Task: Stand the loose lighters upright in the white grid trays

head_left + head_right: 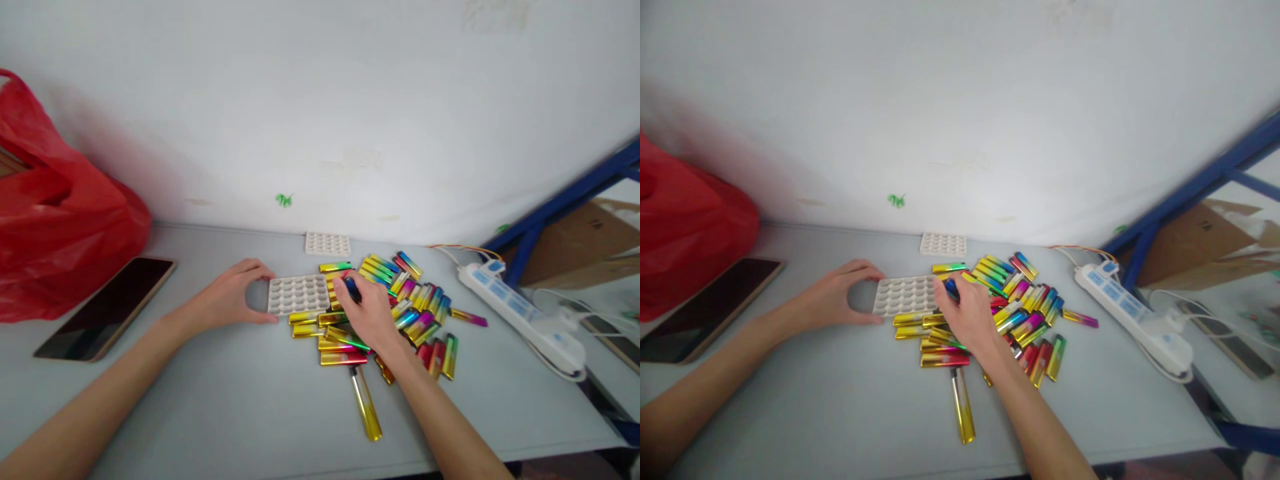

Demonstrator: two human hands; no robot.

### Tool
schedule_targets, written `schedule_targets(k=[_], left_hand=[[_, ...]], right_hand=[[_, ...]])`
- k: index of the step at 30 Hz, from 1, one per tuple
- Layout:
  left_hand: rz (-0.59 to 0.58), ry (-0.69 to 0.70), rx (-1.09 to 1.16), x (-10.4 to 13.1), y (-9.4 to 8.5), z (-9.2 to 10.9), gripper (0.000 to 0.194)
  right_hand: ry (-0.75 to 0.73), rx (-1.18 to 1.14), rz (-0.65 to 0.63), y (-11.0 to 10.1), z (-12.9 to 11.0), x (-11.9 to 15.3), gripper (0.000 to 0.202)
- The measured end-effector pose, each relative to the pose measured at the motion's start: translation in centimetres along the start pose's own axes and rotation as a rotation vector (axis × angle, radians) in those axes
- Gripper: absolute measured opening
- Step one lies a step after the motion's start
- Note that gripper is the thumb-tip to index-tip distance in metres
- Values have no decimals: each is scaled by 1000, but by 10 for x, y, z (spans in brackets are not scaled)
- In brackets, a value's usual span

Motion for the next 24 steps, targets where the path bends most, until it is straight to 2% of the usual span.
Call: schedule_targets(k=[5, 8, 11, 13, 18, 21, 24], left_hand=[[0, -8, 4, -1, -2, 3, 72], [6, -14, 9, -1, -2, 5, 71], [16, -9, 14, -1, -1, 5, 70], [26, -11, 17, -2, 1, 5, 70], [44, 1, 30, -2, 2, 6, 68], [58, 18, 29, -1, 3, 6, 70], [53, 8, 17, -1, 5, 5, 72]], right_hand=[[-46, -113, -127, 5, -4, 1, 35], [-104, -190, -174, 8, -12, -3, 42], [-169, -137, -153, 13, -22, -18, 48], [-145, -103, -163, 21, -24, -33, 48], [-134, -115, -303, 54, -16, -64, 39], [-149, -55, -359, 69, -5, -68, 34], [-98, -38, -371, 75, 2, -68, 33]])
Point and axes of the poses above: each hand's wrist, its own x-axis away from the middle knuckle, its own y-axis out of the palm, z = x × y, the point moved 4 cm from there along -x, towards the middle knuckle, and after that the axes turned 8 degrees about -x, right-handed, at the moved point
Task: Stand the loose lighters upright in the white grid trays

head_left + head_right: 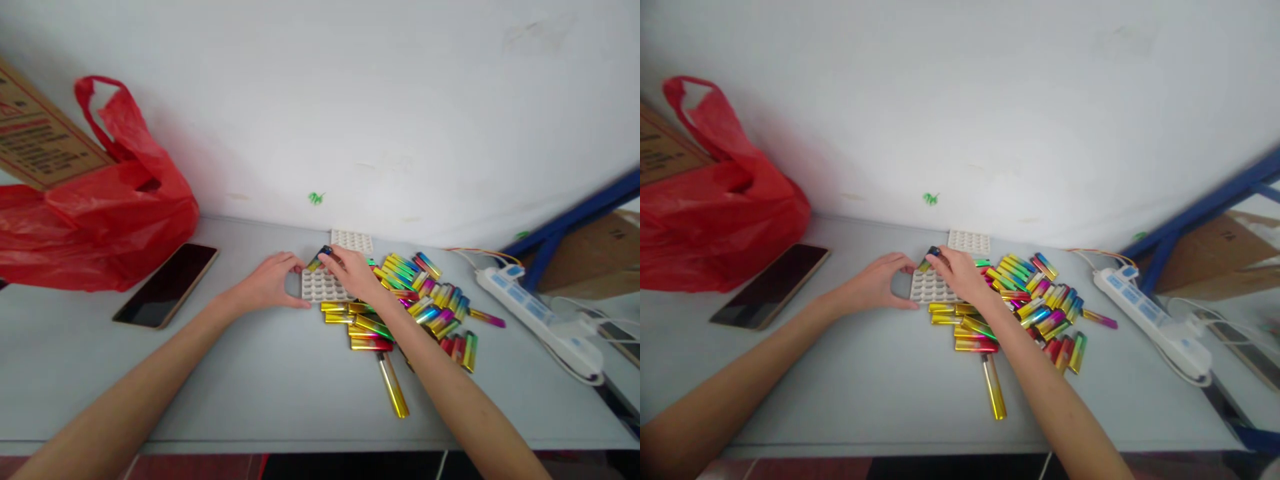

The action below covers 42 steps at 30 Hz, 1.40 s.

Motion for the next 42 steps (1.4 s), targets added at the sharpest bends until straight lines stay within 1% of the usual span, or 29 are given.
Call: schedule_targets(k=[3, 9, 12, 16, 19, 21, 22, 23, 24, 25, 26, 27, 29, 30, 32, 35, 37, 40, 42], left_hand=[[-8, 3, 3, 0, 2, -1, 71], [-14, -5, 11, -1, 1, -2, 72], [-25, -8, 13, -2, 0, -1, 71], [-1, 5, -1, -3, -2, 0, 67], [6, 11, 1, -3, -1, -1, 65], [5, 11, 12, -3, -1, -1, 65], [4, 11, 18, -3, -1, -1, 65], [0, 11, 24, -2, -2, -1, 66], [-7, 11, 27, -2, -3, -1, 66], [-15, 9, 29, -2, -4, -1, 66], [-26, 5, 26, -2, -5, -1, 66], [-36, 0, 22, -2, -7, -1, 65], [-53, -11, 16, -2, -10, -2, 64], [-62, -16, 16, -2, -11, -3, 63], [-75, -27, 16, -2, -13, -4, 63], [-83, -40, 3, -1, -13, -3, 65], [-74, -43, -5, -1, -13, -2, 66], [-57, -37, -7, -1, -11, -1, 66], [-52, -34, -6, -1, -11, 0, 66]], right_hand=[[-6, 9, -24, 3, -1, -1, 31], [-150, 158, -56, 8, -13, -1, 32], [-143, 205, -65, 11, -15, 2, 28], [-112, 309, -112, 20, -16, -1, 15], [-99, 337, -135, 21, -14, -3, 16], [-129, 300, -110, 11, -11, -1, 21], [-146, 269, -77, 1, -8, 1, 27], [-159, 236, -38, -12, -4, 5, 32], [-157, 208, 13, -27, 2, 8, 34], [-146, 199, 71, -43, 8, 12, 30], [-124, 213, 100, -58, 15, 15, 25], [-92, 243, 99, -72, 23, 18, 22], [-42, 326, 31, -88, 37, 24, 18], [-21, 363, -13, -92, 44, 26, 18], [7, 414, -81, -92, 53, 30, 21], [35, 444, -105, -86, 58, 31, 24], [49, 448, -120, -82, 59, 27, 20], [47, 424, -141, -82, 53, 21, 8], [25, 361, -100, -85, 45, 21, 7]])
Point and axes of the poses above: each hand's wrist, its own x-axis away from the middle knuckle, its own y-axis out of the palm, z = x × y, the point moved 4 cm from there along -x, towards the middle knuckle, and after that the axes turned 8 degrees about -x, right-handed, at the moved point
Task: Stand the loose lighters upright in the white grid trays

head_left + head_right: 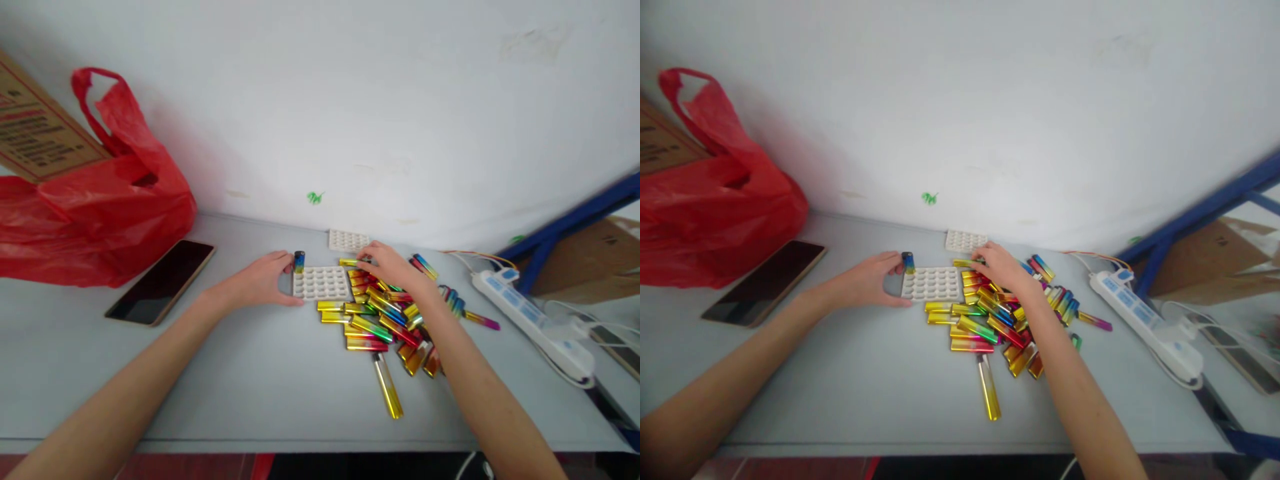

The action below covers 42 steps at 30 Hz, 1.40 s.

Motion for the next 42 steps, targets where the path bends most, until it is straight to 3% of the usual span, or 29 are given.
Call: schedule_targets(k=[5, 10, 13, 18, 21, 25, 29, 36, 42], left_hand=[[-8, -17, -1, 1, 0, 1, 67], [-15, -32, -9, 2, 0, 2, 68], [-10, -22, -13, 2, 0, 2, 68], [-7, -22, -24, 1, 1, -1, 68], [-12, -22, -29, 0, 2, -2, 69], [-21, -28, -27, 0, 0, -1, 68], [-33, -39, -17, 1, 0, 0, 67], [-39, -54, -7, 0, 0, 1, 70], [-45, -72, -18, -1, -2, 3, 67]], right_hand=[[60, -233, 270, -10, -20, 20, 28], [157, -645, 486, 10, -36, 37, 41], [237, -850, 471, 27, -45, 39, 51], [234, -1074, 212, 49, -66, 37, 54], [259, -997, 231, 51, -70, 37, 55], [209, -673, 381, 44, -76, 41, 64], [164, -441, 432, 41, -85, 44, 61], [182, -372, 408, 45, -86, 46, 43], [187, -381, 447, 43, -87, 47, 49]])
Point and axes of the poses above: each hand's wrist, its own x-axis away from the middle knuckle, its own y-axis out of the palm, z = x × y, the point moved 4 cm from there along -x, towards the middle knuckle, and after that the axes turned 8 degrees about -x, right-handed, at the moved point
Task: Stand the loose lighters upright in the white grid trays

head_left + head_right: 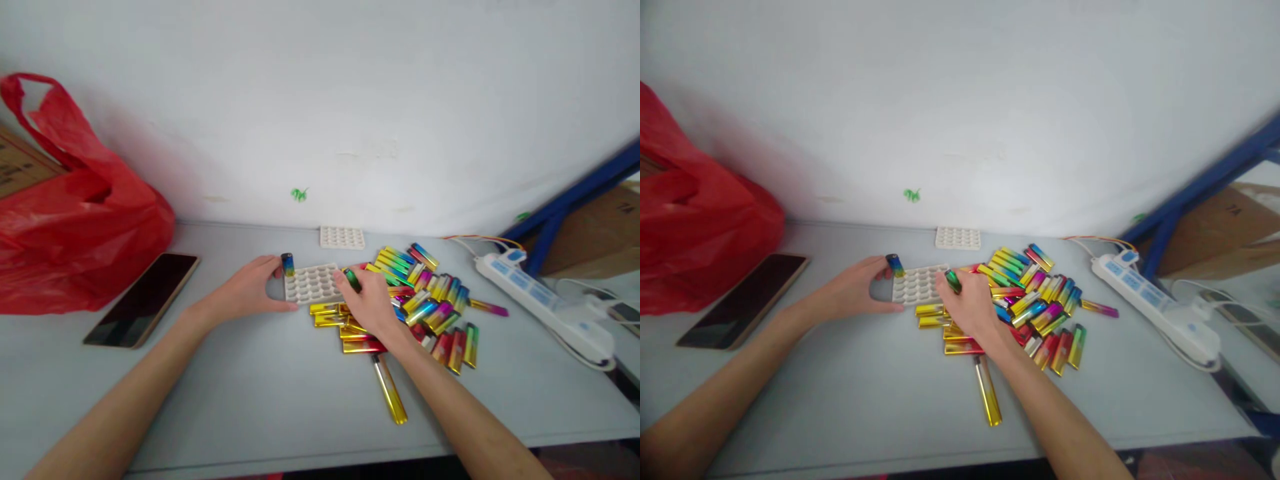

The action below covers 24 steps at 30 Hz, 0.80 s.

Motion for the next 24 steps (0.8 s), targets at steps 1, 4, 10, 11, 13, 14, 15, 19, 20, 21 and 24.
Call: schedule_targets(k=[1, 4, 10, 11, 13, 14, 15, 19, 20, 21, 24], left_hand=[[-3, -1, -1, 0, 0, 0, 67], [-14, -7, -4, 0, -1, 1, 67], [-36, -28, -4, 0, -3, 4, 67], [-36, -34, -5, 0, -3, 4, 67], [-35, -46, -11, 0, -3, 4, 67], [-35, -50, -13, 0, -3, 3, 68], [-35, -53, -15, 0, -3, 3, 68], [-27, -47, -28, 0, -2, 1, 68], [-24, -42, -29, 0, -1, 1, 68], [-21, -39, -27, 1, -1, 1, 68], [-21, -36, -18, 2, 1, 0, 68]], right_hand=[[-3, -1, -4, 0, -1, 0, 50], [-16, -4, -17, 0, -3, 1, 52], [-20, 34, -1, 0, 3, 0, 38], [-23, 40, -2, 0, 4, 0, 37], [-37, 56, -13, 0, 4, 1, 38], [-45, 65, -21, 0, 4, 1, 37], [-52, 73, -32, 0, 4, 1, 35], [-104, 89, -85, 4, 2, 4, 26], [-143, 87, -98, 5, 1, 4, 25], [-192, 87, -108, 6, -1, 4, 25], [-337, 120, -115, 8, -6, 6, 30]])
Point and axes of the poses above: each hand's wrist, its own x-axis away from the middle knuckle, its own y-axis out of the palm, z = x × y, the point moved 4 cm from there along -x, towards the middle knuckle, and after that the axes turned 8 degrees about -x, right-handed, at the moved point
